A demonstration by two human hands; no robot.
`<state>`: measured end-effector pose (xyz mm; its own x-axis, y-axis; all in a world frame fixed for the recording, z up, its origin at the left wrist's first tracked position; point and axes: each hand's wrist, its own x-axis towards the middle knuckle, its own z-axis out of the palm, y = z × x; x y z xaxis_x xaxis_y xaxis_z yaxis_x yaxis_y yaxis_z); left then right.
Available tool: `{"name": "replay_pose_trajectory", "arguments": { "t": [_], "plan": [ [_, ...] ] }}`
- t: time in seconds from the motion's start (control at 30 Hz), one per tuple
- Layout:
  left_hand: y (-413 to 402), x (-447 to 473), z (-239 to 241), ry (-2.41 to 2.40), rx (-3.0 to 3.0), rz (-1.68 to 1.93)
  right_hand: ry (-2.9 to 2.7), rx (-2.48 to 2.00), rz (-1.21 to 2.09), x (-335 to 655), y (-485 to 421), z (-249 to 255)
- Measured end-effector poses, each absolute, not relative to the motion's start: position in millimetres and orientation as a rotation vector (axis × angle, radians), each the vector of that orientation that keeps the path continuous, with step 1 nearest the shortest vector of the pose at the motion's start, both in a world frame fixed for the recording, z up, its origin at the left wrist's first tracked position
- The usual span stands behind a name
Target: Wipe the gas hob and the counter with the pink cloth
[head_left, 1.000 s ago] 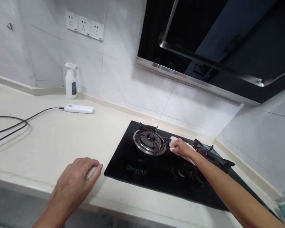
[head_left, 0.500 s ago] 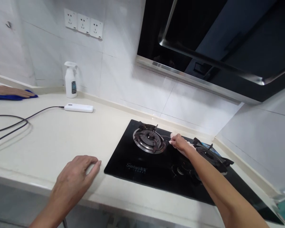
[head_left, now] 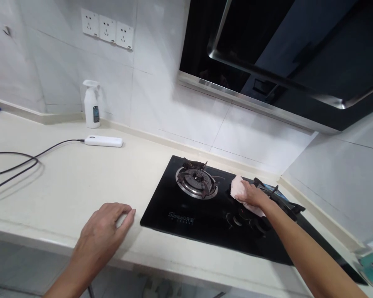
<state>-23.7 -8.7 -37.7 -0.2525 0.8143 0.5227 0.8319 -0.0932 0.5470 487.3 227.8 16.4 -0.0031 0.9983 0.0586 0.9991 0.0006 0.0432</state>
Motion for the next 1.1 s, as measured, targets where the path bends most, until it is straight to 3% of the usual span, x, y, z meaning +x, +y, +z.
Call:
{"name": "replay_pose_trajectory", "arguments": {
  "t": [0.63, 1.1],
  "plan": [
    [-16.5, -16.8, -25.5, -2.048, -1.923, -1.109, -2.754, -1.555, 0.155, 368.8, 148.1, 37.0],
    [-13.3, -20.1, -22.2, -2.062, -1.940, -1.118, -2.426, -1.342, 0.159, 316.4, 45.1, 5.0]
  ]
}}
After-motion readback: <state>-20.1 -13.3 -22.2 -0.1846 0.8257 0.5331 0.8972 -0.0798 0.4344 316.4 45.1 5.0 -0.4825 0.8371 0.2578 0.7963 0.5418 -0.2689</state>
